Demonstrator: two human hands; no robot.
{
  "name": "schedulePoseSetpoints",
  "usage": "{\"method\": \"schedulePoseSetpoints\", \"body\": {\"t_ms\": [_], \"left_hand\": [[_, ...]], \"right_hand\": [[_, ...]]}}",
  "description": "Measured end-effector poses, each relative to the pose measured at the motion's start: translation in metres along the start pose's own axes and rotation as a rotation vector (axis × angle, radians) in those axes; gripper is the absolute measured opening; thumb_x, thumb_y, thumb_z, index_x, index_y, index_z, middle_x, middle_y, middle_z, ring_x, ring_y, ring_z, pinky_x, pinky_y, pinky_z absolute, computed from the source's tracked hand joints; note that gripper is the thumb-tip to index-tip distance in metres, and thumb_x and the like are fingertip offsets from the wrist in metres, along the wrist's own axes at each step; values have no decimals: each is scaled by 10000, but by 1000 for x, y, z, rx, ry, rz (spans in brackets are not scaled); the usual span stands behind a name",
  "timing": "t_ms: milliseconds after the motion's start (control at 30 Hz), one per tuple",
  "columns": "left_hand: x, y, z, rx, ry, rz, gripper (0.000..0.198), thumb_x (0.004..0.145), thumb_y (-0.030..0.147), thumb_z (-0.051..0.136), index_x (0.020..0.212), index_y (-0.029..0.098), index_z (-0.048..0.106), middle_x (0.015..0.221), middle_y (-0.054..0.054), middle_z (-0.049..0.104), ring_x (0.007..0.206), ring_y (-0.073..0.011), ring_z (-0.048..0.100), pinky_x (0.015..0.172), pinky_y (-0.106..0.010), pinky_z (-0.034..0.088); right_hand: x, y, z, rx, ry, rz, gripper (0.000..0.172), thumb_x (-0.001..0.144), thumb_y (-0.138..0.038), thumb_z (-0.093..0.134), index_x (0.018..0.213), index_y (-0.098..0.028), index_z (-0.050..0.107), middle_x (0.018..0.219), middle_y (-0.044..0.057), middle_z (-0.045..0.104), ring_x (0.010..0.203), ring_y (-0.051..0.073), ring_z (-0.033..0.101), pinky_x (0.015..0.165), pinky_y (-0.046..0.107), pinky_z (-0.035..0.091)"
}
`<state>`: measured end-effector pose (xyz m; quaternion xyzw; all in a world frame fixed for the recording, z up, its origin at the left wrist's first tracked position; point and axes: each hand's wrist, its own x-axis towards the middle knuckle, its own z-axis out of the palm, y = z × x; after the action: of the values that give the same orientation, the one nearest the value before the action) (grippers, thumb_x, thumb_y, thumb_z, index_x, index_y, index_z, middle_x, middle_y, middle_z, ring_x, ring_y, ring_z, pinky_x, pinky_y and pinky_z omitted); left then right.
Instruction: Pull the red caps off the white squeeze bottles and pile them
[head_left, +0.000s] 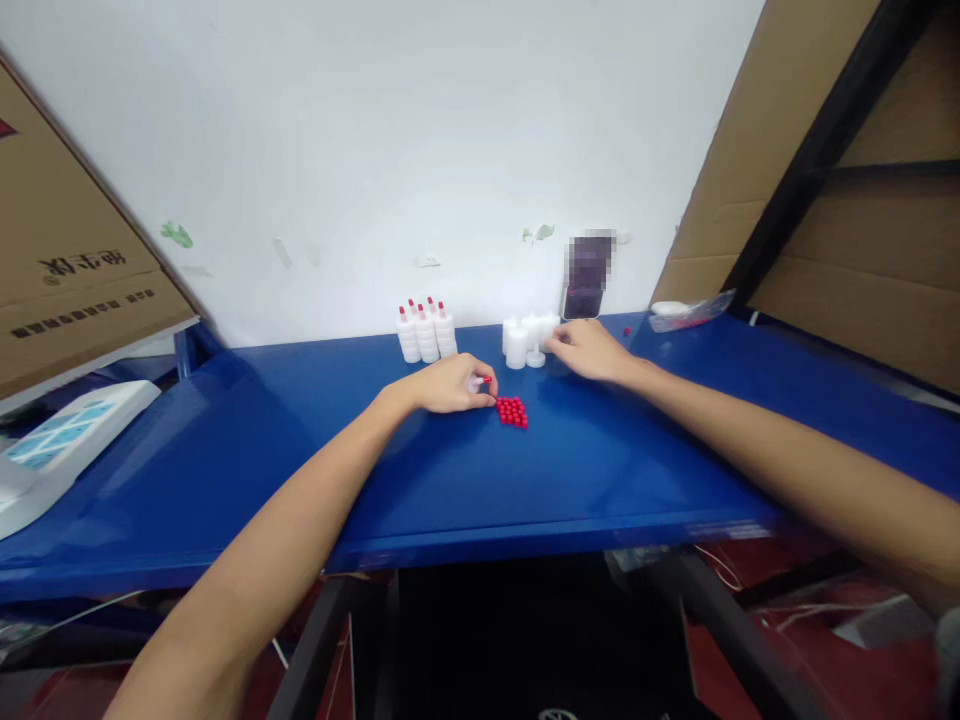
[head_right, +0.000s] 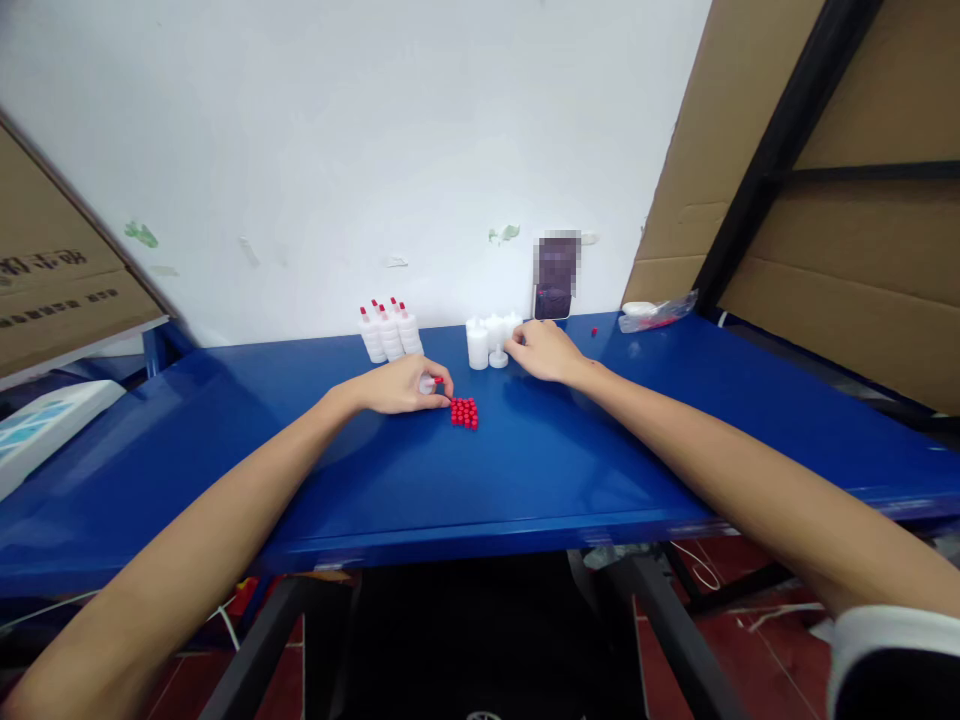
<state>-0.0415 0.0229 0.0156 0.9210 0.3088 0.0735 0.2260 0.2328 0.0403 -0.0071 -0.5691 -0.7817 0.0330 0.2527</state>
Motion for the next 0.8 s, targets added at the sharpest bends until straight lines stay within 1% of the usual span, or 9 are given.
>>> {"method": "schedulePoseSetpoints", "body": {"t_ms": [100, 300, 400, 500, 600, 700, 733, 800], "left_hand": [[1, 1, 0, -15, -6, -6, 235, 848, 386, 651, 905, 177, 742, 814, -16, 701, 708, -142, 578, 693, -291, 409], [2, 5, 2, 1, 4, -6, 229, 839, 379, 659, 906, 181, 753, 798, -13, 693, 689, -137, 568, 682, -293, 404], [2, 5, 2, -3, 1, -1, 193, 818, 324, 646, 903, 183, 746, 805, -7, 701, 687, -135, 573, 688, -294, 414], [2, 2, 2, -8, 26, -2, 207, 778, 258, 600, 917, 179, 732, 839, -13, 708, 713, -146, 587, 694, -296, 425], [4, -4, 4, -13, 115, -8, 238, 764, 255, 540, 927, 174, 694, 875, -28, 694, 762, -171, 593, 706, -309, 435], [6, -14, 8, -9, 255, -16, 207, 800, 268, 487, 922, 173, 625, 858, -30, 654, 783, -186, 580, 733, -329, 440], [7, -18, 10, -4, 311, -17, 204, 828, 283, 480, 950, 174, 602, 863, -32, 643, 785, -189, 577, 744, -336, 444], [9, -24, 15, 2, 402, 3, 266, 915, 355, 460, 1084, 173, 553, 918, -43, 638, 799, -195, 580, 777, -353, 461]], "right_hand": [[1, 2, 1, -46, -50, 10, 304, 897, -283, 484, 651, -190, 637, 710, 81, 673, 716, 211, 609, 674, 326, 357], [2, 5, 4, -115, -160, 52, 329, 920, -294, 449, 634, -192, 575, 723, 83, 655, 747, 220, 590, 679, 330, 325], [1, 2, 2, -154, -159, 93, 340, 923, -297, 442, 622, -192, 560, 712, 71, 640, 749, 220, 571, 707, 344, 303], [-1, -4, -1, -112, -131, 85, 356, 913, -289, 457, 574, -192, 507, 646, 56, 590, 682, 197, 529, 695, 345, 294], [-3, -14, -3, 7, -99, 23, 337, 878, -249, 478, 545, -197, 461, 583, 36, 527, 609, 168, 478, 647, 338, 286], [-8, -26, -5, 107, -59, -71, 315, 859, -234, 483, 547, -200, 455, 553, 10, 478, 586, 148, 440, 621, 329, 278], [-10, -30, -5, 130, -54, -97, 312, 861, -240, 486, 553, -199, 459, 551, 3, 468, 583, 142, 432, 618, 325, 278], [-14, -37, -5, 162, -55, -138, 304, 870, -252, 487, 571, -196, 480, 549, -8, 457, 579, 134, 428, 619, 319, 282]]}}
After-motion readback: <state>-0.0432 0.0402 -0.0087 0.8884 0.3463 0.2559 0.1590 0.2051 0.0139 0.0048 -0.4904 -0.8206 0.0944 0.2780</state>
